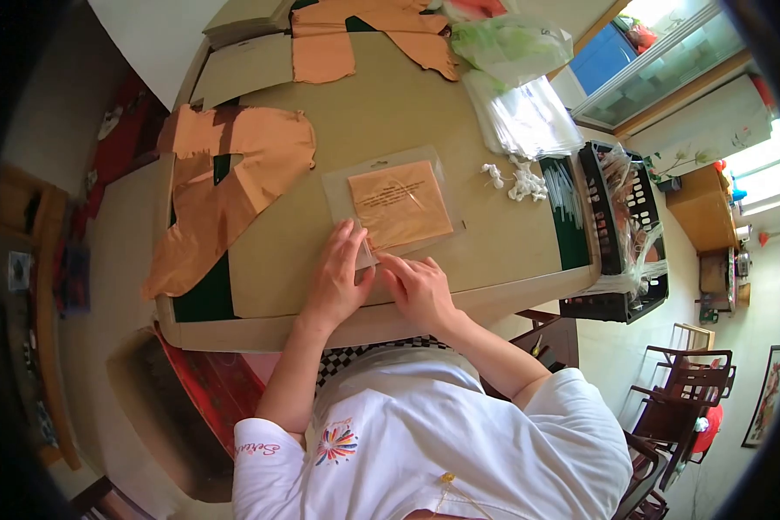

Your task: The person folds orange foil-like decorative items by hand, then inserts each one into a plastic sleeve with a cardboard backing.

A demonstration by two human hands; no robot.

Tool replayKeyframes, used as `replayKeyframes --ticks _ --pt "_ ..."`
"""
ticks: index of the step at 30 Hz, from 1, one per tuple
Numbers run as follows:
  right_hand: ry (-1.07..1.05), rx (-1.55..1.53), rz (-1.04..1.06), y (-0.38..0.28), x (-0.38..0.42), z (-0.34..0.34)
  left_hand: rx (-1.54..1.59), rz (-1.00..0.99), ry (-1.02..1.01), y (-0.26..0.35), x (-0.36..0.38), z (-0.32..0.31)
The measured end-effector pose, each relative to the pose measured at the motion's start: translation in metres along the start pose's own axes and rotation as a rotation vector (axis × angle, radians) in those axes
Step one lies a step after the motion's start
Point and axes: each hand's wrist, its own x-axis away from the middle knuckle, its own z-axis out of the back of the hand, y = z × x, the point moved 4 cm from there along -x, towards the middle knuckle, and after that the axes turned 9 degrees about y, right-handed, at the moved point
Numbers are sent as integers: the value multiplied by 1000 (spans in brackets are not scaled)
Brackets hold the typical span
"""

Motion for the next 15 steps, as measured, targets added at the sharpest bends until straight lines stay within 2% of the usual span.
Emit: replayKeyframes --ticks 6,15 --pt "-178 246 74 7 -3 3 -48 1 -4 3 -1 -1" --pt "-177 234 88 16 -5 6 -85 -23 74 -4 1 -6"
